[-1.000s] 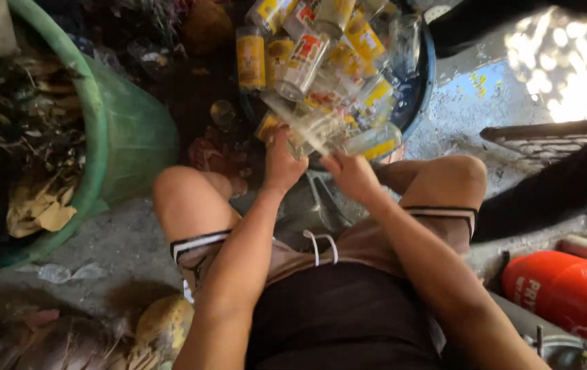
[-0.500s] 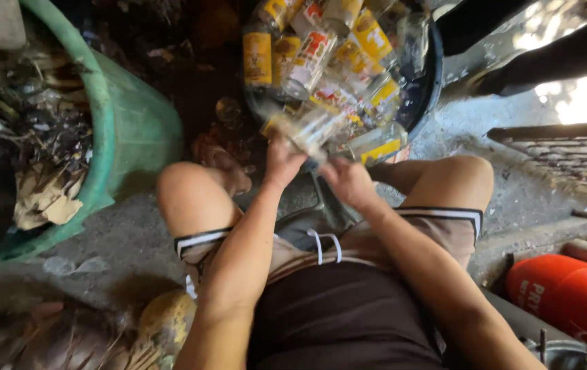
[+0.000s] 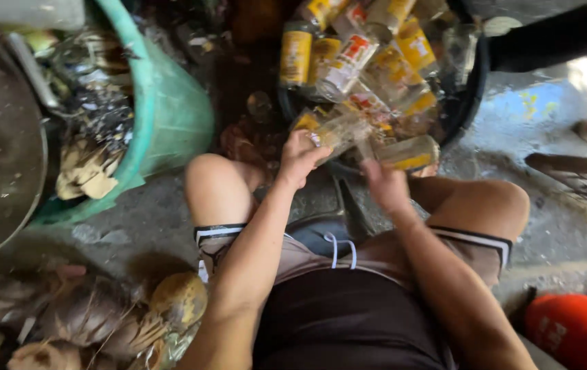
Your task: Sort and unwrap plastic-wrapped containers in a large basin using a knife
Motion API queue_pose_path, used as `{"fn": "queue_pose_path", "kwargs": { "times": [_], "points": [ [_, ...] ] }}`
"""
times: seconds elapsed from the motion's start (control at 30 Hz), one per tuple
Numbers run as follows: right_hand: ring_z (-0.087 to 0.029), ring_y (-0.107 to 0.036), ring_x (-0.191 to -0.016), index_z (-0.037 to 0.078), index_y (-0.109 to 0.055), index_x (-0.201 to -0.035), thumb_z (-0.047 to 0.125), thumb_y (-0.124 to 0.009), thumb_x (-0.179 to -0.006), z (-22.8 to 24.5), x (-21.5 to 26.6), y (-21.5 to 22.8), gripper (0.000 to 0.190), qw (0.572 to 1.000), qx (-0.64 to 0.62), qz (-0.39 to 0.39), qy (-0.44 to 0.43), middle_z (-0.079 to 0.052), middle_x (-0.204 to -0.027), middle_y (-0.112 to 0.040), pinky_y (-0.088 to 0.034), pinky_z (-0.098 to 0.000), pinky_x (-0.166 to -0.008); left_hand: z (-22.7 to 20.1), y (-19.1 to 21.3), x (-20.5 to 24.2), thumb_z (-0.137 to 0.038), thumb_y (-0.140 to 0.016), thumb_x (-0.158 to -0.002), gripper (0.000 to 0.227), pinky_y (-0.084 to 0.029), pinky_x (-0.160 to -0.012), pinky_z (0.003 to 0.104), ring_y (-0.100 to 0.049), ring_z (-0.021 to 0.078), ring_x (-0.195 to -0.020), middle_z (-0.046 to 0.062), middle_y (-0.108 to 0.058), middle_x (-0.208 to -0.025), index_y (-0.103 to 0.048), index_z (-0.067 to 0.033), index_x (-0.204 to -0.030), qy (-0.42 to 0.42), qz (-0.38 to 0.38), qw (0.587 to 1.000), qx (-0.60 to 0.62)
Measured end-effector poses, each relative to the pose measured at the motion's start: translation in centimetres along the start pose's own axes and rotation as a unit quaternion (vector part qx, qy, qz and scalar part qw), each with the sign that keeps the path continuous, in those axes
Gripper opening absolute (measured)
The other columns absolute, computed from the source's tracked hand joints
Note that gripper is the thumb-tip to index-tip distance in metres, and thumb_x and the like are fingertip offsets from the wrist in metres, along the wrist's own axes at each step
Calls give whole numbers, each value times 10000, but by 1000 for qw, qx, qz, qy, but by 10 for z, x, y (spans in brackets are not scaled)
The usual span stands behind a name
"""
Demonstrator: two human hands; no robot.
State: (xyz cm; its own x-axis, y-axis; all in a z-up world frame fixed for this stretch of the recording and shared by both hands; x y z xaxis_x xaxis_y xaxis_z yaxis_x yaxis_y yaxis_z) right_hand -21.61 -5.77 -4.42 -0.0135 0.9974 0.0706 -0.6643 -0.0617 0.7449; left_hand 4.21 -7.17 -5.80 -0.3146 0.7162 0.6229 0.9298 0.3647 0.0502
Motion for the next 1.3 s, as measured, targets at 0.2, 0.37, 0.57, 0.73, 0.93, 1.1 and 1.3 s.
{"fn": "queue_pose_path", "kwargs": {
  "times": [0.2,0.37,0.57,0.73,0.93,1.1,1.3],
  "points": [
    [-391,-711,-924,115,-766,-1161,503,-737,-1083,-4,-63,112,397,991,4,39,-125,-189,-891,-732,-570,-543,-726,-171,84,17,-203,-935,-535,650,-562,-804,430,-694,279,-972,161,-720,-981,-658,-97,-1114,-179,-94,978,-56],
    [-157,-547,-704,84,-728,-1118,255,-540,-1132,17,-100,148,254,993,-88,10,-83,-62,-733,-612,-453,-335,-709,-217,137,-95,-329,-874,-545,642,-577,-721,310,-729,178,-814,28,-763,-960,-592,-147,-1093,-215,-224,921,-235],
    [-121,-436,-568,16,-644,-1193,197,-462,-1226,-21,-111,140,259,965,-217,-33,-140,-64,-700,-528,-352,-280,-569,-128,126,-246,-348,-825,-545,685,-543,-854,451,-667,399,-983,184,-678,-1061,-561,-182,-1154,-129,-228,857,-443],
    [-5,-349,-573,284,-500,-1343,494,-353,-1058,-100,-98,126,384,892,-286,-17,-351,112,-757,-391,-202,-202,-466,-42,108,-323,-364,-891,-608,785,-484,-991,462,-583,417,-1144,171,-572,-1222,-514,-180,-1272,-76,-184,826,-527],
    [-121,-389,-520,56,-611,-1199,301,-440,-1109,-43,-108,179,312,923,-203,-118,-304,-69,-718,-514,-285,-277,-465,45,126,-404,-86,-549,-947,170,-577,-521,376,-736,247,-723,52,-728,-823,-690,-181,-944,-75,-176,639,-745],
    [-134,-395,-475,-85,-622,-1179,474,-392,-1179,6,-131,190,605,970,-178,-97,-131,-109,-639,-523,-307,-271,-485,-5,122,-357,-375,-706,-907,526,-489,-899,580,-585,541,-1054,262,-576,-1194,-468,-115,-1297,-47,-117,788,-602],
    [-122,-433,-467,-11,-616,-1145,574,-436,-1126,-8,-127,213,613,936,-254,-192,-150,-96,-646,-531,-306,-261,-441,-43,177,-364,-119,-961,-752,986,-306,-1197,309,-498,236,-1402,182,-486,-1540,-354,17,-1517,-224,-255,879,-335]
  ]
}}
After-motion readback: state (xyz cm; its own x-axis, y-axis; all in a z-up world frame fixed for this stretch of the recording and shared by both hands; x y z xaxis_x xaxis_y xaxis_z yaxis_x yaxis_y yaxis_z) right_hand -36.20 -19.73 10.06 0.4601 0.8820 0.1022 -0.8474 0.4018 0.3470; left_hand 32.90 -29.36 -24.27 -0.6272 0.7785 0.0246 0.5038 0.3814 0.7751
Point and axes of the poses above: each hand's wrist, its own x-axis away from the middle knuckle, its own y-axis out of the back of the hand, z = x × y, the point moved 9 cm from there along -x, towards the middle knuckle
